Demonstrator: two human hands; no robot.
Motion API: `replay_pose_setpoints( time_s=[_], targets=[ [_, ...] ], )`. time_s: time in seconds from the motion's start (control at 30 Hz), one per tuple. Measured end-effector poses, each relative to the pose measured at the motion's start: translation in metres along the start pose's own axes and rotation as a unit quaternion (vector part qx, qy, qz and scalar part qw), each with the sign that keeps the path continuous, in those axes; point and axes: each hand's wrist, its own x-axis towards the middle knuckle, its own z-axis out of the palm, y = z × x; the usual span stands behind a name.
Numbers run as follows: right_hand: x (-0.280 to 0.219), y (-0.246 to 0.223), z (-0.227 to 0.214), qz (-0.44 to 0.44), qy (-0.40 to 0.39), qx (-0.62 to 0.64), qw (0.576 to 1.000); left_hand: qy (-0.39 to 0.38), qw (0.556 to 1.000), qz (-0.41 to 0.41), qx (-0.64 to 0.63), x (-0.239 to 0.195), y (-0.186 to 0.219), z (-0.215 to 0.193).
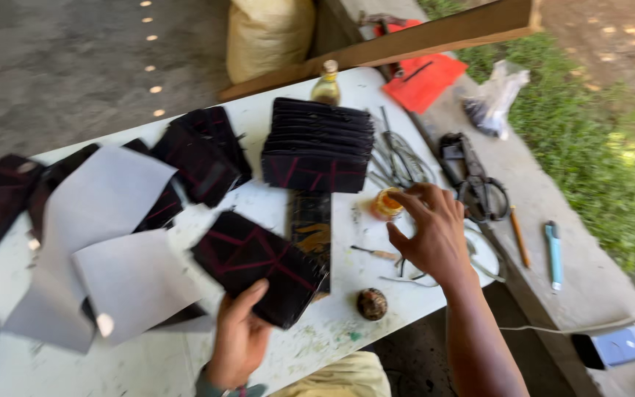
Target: The person applies a finish to the edges of a black leather wallet using a small brush. They repeatedly dip the brush into a small container of finish and rub it along the wallet's edges, then inspect the wallet and place it on a stack of similar wallets.
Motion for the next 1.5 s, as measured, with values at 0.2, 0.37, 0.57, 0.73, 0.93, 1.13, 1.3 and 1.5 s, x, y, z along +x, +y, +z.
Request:
replay_pose_setpoints(
  time_s=[0.2, 0.37, 0.57, 0.73, 0.93, 1.13, 1.3, 1.5],
  targets=[
    [0.028, 0.040, 0.032, 0.037, -0.121, -0.052, 0.991, -0.122, 0.976, 0.118, 0.139, -0.006, 0.036, -0.057],
    [0.037, 0.038, 0.037, 0.030, -0.164, -0.047, 0.985, -0.425, 0.896, 0.111, 0.059, 0.031, 0.058, -0.084],
    [0.018, 0.051, 0.024, 0.045, -0.097, 0.001, 0.994, -0.480, 0.875, 0.000, -0.058, 0.032, 0.057, -0.075],
    [-0.025, 0.040, -0.012, 0.030, -0.051, 0.083, 0.995, -0.633, 0.773, -0.013, 0.040, 0.059, 0.089, 0.009],
    [-0.079, -0.050, -0.015, -0.011, -0.195, 0.743, 0.640, -0.668, 0.744, 0.000, 0.016, 0.045, 0.078, 0.055],
    [-0.082, -0.078, 0.002, -0.027, -0.232, 0.780, 0.581, -0.668, 0.740, -0.011, 0.075, 0.032, 0.082, 0.055],
    [-0.075, -0.081, -0.003, -0.041, -0.240, 0.740, 0.627, -0.666, 0.739, -0.032, 0.101, 0.032, 0.080, 0.048],
    [-0.075, -0.078, -0.005, -0.101, -0.185, 0.626, 0.751, -0.657, 0.747, -0.033, 0.098, 0.032, 0.076, 0.039]
  ],
)
